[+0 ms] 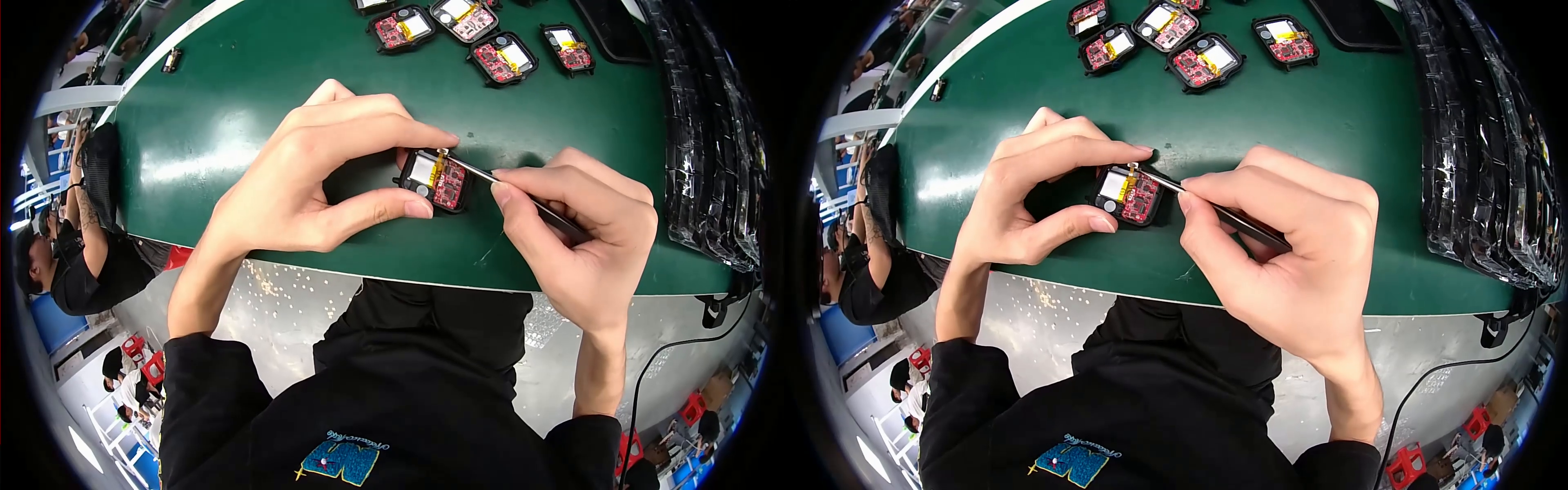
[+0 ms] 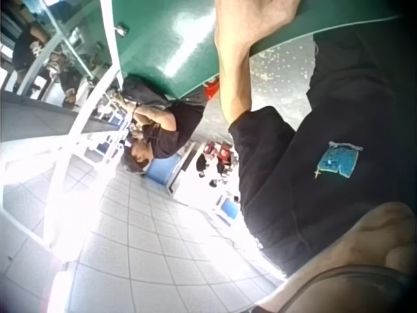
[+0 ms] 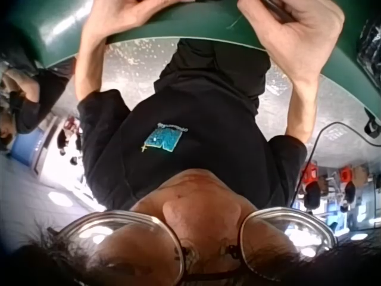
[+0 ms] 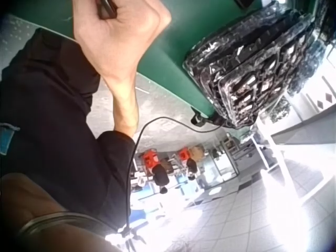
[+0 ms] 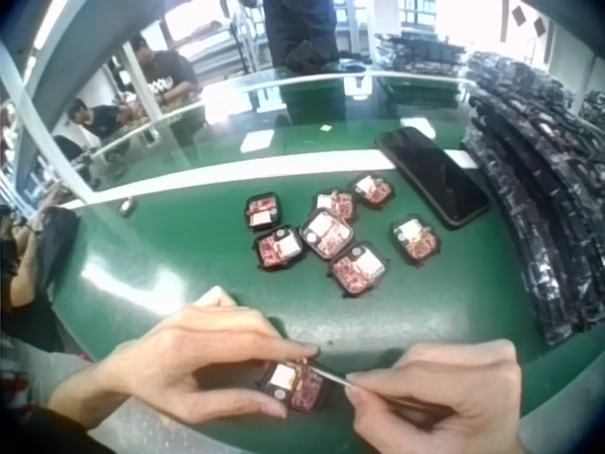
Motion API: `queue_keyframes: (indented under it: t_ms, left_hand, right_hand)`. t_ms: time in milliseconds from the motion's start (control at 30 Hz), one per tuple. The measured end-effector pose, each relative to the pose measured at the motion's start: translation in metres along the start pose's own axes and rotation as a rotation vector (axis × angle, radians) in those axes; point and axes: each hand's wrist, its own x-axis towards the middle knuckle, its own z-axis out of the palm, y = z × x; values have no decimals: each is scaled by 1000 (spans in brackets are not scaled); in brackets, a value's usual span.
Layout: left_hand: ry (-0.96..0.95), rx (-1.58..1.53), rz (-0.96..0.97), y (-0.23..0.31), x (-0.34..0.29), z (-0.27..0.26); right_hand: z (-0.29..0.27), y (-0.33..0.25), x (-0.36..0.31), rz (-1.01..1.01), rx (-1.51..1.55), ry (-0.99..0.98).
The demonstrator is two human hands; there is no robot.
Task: The person is assembling electronic components, specifically using tweezers to manipulate small parts inside what appears to be a digital watch or similar device.
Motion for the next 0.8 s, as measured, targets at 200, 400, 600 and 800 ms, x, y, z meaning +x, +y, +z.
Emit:
queue_keyframes:
  t_ms: [200, 400, 600, 800]
  left_hand:
    - [34, -47, -92, 6, -1, 0]
    - [24, -24, -37, 3, 3, 1]
    - [29, -15, -25, 3, 6, -1]
    - [54, -37, -30, 2, 8, 1]
  right_hand:
    - [-2, 0, 0, -17, -1, -11]
    - [1, 2, 1, -12, -11, -7]
    - [2, -1, 4, -6, -25, -1]
    - [2, -1, 3, 8, 14, 10]
